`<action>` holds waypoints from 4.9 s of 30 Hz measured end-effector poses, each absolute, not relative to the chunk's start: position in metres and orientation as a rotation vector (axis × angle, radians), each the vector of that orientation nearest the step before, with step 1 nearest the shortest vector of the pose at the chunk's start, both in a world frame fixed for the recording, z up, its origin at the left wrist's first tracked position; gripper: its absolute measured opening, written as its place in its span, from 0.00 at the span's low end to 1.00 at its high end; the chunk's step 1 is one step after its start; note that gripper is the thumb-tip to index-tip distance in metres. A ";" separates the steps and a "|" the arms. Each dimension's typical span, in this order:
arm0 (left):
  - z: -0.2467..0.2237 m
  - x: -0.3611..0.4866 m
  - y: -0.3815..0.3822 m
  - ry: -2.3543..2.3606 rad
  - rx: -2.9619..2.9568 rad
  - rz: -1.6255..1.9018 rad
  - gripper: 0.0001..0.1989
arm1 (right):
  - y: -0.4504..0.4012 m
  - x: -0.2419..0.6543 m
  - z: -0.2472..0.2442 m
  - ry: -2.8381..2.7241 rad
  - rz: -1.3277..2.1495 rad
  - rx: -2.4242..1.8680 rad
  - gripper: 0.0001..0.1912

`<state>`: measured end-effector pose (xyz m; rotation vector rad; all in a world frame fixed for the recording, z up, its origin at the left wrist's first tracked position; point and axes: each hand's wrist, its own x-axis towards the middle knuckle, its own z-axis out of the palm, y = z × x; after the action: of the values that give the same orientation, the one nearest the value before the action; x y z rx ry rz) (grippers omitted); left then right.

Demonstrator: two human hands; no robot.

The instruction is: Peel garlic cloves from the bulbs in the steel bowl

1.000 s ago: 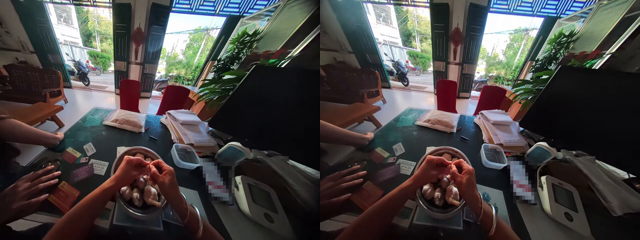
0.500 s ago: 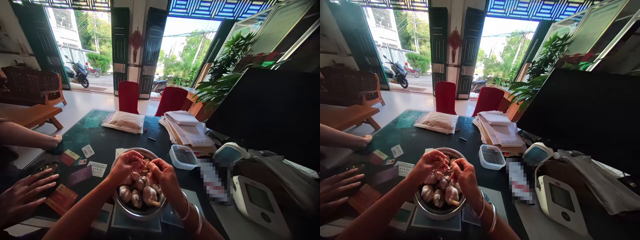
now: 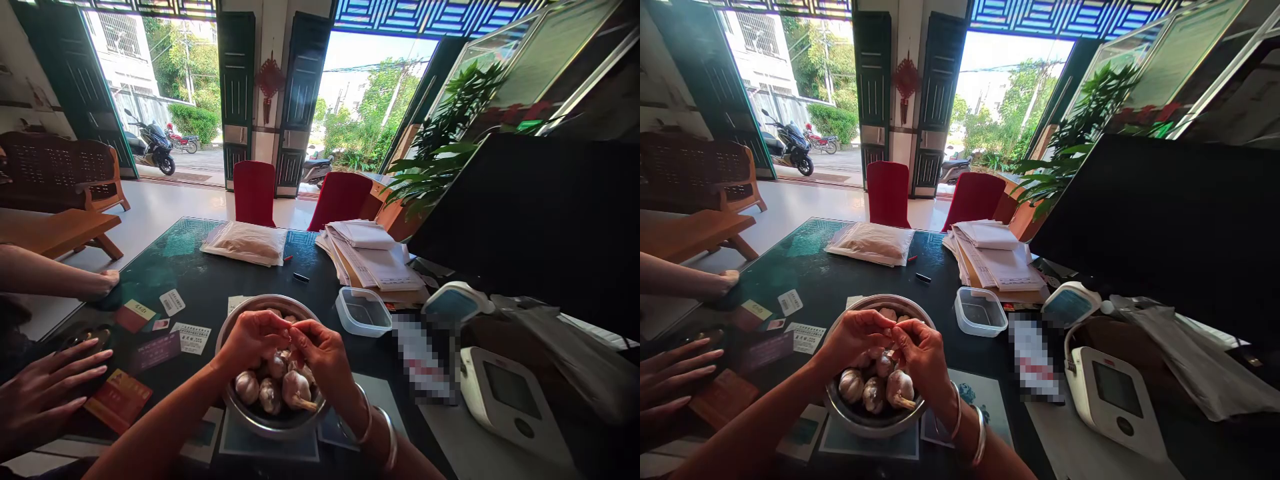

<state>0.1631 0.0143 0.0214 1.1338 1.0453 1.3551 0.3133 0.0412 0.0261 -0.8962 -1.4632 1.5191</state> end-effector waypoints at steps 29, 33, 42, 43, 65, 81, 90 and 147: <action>0.024 0.158 0.013 1.122 1.039 1.198 0.14 | 0.049 0.321 0.023 -1.798 1.135 -0.940 0.11; 0.027 0.158 0.012 1.156 1.071 1.172 0.14 | 0.049 0.322 0.028 -1.908 1.040 -0.908 0.11; 0.019 0.158 0.011 1.189 1.166 1.153 0.14 | 0.045 0.319 0.025 -2.017 0.767 -0.911 0.08; 0.018 0.158 0.011 1.196 1.176 1.156 0.14 | 0.044 0.318 0.025 -2.024 0.734 -0.924 0.08; 0.027 0.160 0.014 1.030 0.936 1.341 0.14 | 0.045 0.317 0.021 -2.098 0.608 -1.067 0.08; 0.021 0.155 0.017 1.271 1.210 1.267 0.18 | 0.050 0.319 0.018 -2.056 0.668 -0.907 0.08; 0.019 0.153 0.015 1.412 1.551 1.182 0.15 | 0.050 0.319 0.017 -2.014 0.675 -0.851 0.08; 0.017 0.160 0.013 1.388 1.705 1.153 0.15 | 0.044 0.320 0.019 -2.022 0.557 -0.905 0.07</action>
<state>0.1598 0.0131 0.0169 1.7054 1.3879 1.1526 0.3199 0.0439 0.0189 -0.9052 -2.0224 0.5569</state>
